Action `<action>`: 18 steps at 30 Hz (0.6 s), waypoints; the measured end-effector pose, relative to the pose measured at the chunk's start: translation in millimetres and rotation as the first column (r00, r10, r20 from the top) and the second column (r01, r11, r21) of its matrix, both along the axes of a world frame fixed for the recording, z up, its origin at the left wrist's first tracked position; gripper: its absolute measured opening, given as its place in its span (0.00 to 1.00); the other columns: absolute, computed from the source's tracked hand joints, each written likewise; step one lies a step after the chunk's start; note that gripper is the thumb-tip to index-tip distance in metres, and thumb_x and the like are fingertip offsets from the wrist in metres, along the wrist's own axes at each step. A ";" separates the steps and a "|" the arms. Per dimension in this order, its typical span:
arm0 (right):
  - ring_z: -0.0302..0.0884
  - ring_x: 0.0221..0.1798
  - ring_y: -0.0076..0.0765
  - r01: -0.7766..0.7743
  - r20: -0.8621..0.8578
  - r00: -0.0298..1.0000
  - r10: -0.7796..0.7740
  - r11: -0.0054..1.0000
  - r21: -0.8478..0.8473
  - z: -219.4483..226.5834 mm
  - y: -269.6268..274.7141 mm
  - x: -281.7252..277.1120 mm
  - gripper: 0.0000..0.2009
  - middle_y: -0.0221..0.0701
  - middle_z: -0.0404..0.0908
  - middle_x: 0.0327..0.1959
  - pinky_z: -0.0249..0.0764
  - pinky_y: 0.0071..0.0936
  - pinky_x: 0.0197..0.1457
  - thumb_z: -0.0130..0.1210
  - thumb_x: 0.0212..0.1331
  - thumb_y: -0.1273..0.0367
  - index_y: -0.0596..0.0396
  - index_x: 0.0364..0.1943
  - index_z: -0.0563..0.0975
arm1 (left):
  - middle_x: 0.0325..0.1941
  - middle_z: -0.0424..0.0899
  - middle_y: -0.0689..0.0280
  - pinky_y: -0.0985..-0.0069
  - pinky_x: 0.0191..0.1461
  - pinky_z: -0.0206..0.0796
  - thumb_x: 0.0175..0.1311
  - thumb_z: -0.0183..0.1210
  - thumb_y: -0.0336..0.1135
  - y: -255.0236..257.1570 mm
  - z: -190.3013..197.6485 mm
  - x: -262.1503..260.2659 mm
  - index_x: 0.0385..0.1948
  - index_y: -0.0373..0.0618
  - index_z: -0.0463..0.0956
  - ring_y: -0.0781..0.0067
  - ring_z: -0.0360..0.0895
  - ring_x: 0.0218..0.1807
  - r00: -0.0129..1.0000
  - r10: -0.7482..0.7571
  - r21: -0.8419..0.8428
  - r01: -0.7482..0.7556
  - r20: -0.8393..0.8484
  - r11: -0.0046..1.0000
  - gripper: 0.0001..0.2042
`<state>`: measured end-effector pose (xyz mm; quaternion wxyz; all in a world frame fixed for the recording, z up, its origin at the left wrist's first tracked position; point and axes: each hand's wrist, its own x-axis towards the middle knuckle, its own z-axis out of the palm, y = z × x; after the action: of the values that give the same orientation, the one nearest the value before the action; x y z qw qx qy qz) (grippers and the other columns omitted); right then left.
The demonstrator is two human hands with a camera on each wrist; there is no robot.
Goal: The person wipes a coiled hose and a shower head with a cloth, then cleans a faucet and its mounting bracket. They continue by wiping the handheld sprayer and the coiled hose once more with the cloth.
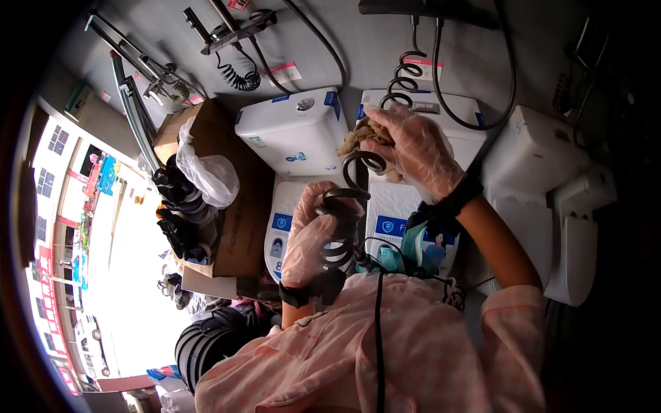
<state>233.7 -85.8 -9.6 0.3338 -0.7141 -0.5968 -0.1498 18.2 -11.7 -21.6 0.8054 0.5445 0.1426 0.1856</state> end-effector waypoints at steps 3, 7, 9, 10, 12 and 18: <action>0.79 0.43 0.43 -0.160 -0.366 0.918 0.154 0.987 0.012 -20.2 -0.5 -4.2 0.25 0.41 0.78 0.44 0.75 0.31 0.45 0.61 0.54 0.64 0.57 0.54 0.67 | 0.41 0.77 0.65 0.80 0.49 0.64 0.53 0.57 0.39 1.9 2.3 2.4 0.52 0.45 0.67 0.76 0.72 0.44 0.999 -0.028 -0.033 0.028 0.020 0.999 0.23; 0.79 0.40 0.32 -0.269 -0.760 0.620 0.195 0.963 0.028 -25.5 -1.5 -8.7 0.21 0.35 0.79 0.43 0.75 0.27 0.41 0.57 0.58 0.67 0.57 0.54 0.67 | 0.41 0.77 0.66 0.81 0.47 0.65 0.55 0.57 0.38 3.7 -3.1 3.6 0.51 0.44 0.67 0.78 0.71 0.43 0.998 -0.014 -0.033 0.016 0.057 0.999 0.21; 0.76 0.41 0.26 -0.429 -0.973 0.131 0.191 0.895 0.118 -7.2 -13.4 -12.8 0.21 0.30 0.78 0.42 0.70 0.22 0.43 0.54 0.59 0.63 0.55 0.55 0.68 | 0.41 0.77 0.66 0.82 0.47 0.64 0.55 0.57 0.37 5.0 -3.3 3.3 0.51 0.44 0.67 0.79 0.71 0.43 1.000 -0.029 -0.024 0.029 0.008 0.999 0.21; 0.75 0.43 0.25 -0.397 -0.980 0.062 0.188 0.906 0.149 -26.8 -17.2 -3.7 0.22 0.30 0.77 0.41 0.69 0.23 0.45 0.55 0.58 0.61 0.55 0.55 0.68 | 0.41 0.76 0.66 0.83 0.47 0.64 0.56 0.57 0.36 7.5 -2.6 5.2 0.52 0.45 0.67 0.79 0.70 0.43 0.998 -0.048 -0.011 0.047 -0.034 0.999 0.21; 0.73 0.46 0.24 -0.311 -0.988 0.055 0.144 0.943 0.120 -40.8 -13.5 -0.4 0.25 0.29 0.77 0.41 0.68 0.25 0.49 0.54 0.57 0.56 0.57 0.55 0.68 | 0.41 0.74 0.67 0.84 0.46 0.64 0.57 0.57 0.33 17.6 -6.1 14.4 0.51 0.44 0.66 0.82 0.69 0.41 0.991 -0.011 0.178 0.035 -0.136 0.983 0.19; 0.70 0.46 0.22 -0.268 -0.945 0.060 0.323 0.917 0.296 -37.1 -7.2 -7.7 0.20 0.28 0.75 0.44 0.65 0.22 0.52 0.50 0.61 0.61 0.56 0.54 0.70 | 0.41 0.72 0.69 0.86 0.44 0.58 0.56 0.55 0.33 25.5 -11.1 40.9 0.57 0.49 0.59 0.83 0.65 0.40 0.991 0.018 0.386 0.036 -0.134 0.922 0.25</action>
<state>226.0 -93.0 -46.7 0.6791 -0.4898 -0.3574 0.4137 59.1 13.8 -32.7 0.6712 0.7050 0.1546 0.1692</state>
